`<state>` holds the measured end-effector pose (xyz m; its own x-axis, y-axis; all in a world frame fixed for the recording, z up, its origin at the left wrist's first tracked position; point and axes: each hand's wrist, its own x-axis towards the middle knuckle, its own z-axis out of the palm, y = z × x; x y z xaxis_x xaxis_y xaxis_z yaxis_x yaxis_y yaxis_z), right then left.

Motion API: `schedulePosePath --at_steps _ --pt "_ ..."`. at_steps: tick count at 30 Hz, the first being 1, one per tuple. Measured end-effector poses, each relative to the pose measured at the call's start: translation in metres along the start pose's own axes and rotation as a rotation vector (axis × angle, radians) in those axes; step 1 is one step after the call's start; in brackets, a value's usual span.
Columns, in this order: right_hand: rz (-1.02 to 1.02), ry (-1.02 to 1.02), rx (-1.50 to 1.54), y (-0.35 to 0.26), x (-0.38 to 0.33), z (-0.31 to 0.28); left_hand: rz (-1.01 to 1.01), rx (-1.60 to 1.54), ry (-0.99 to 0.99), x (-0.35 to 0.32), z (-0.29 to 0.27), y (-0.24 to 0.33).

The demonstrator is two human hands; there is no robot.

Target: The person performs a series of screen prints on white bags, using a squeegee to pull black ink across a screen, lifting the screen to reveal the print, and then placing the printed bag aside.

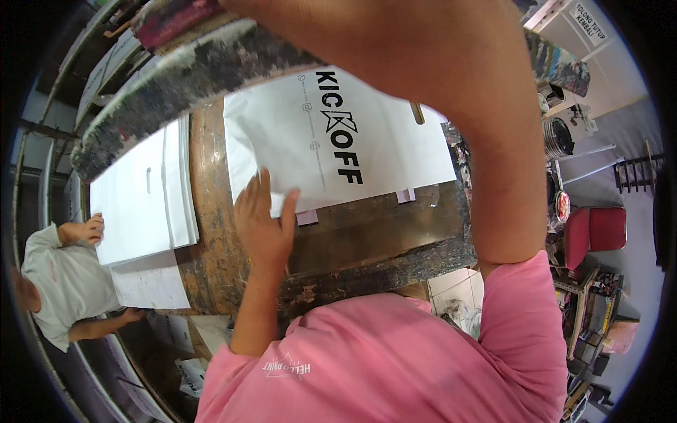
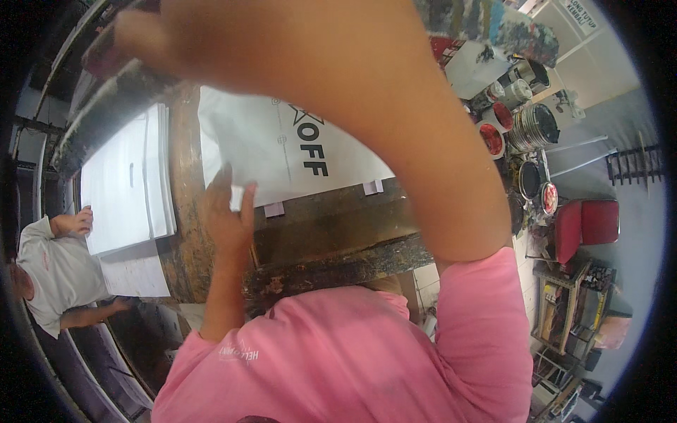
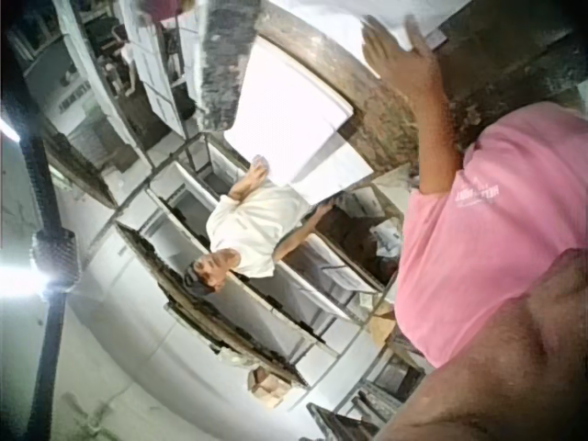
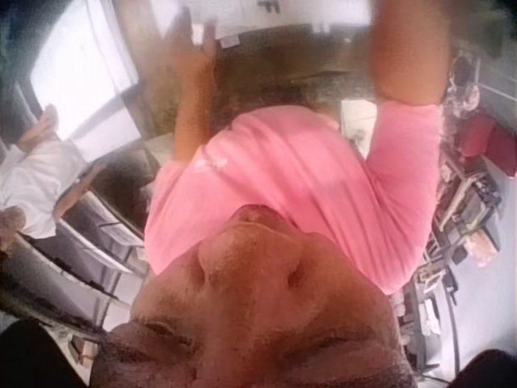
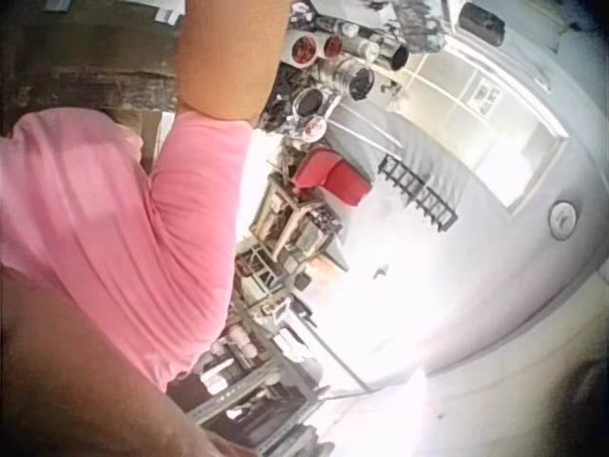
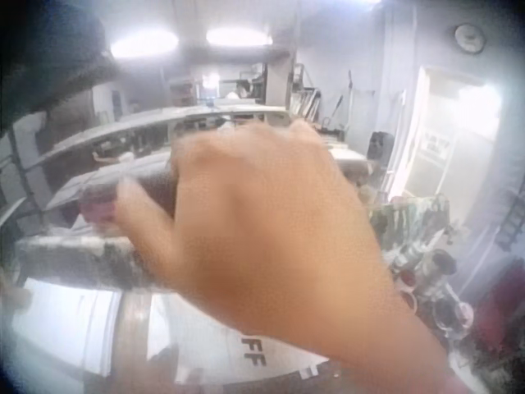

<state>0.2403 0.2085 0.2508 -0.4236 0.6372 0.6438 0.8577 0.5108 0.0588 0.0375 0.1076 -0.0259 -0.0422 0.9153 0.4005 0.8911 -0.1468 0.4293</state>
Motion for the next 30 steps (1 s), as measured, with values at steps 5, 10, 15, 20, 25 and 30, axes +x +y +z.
schedulePosePath --at_steps 5,10,15,20,25,30 --pt "0.026 0.002 0.013 0.007 0.01 -0.005 -0.201 -0.285 0.169 0.078 -0.037 0.04" --pt "0.015 -0.009 0.021 0.002 0.012 -0.01 -0.43 -0.457 0.339 0.029 -0.059 0.0" --pt "0.061 0.005 0.114 -0.004 0.01 -0.018 -0.588 -0.719 0.44 0.006 -0.133 -0.078" --pt "-0.027 0.133 0.069 0.0 -0.006 -0.001 -0.548 -0.532 0.447 -0.043 -0.21 -0.193" --pt "-0.009 0.15 0.064 -0.002 -0.015 0.002 -0.598 -0.272 0.492 -0.078 -0.269 -0.303" --pt "0.03 0.131 0.081 -0.012 -0.012 -0.004 -0.44 0.574 0.359 -0.08 -0.285 -0.338"
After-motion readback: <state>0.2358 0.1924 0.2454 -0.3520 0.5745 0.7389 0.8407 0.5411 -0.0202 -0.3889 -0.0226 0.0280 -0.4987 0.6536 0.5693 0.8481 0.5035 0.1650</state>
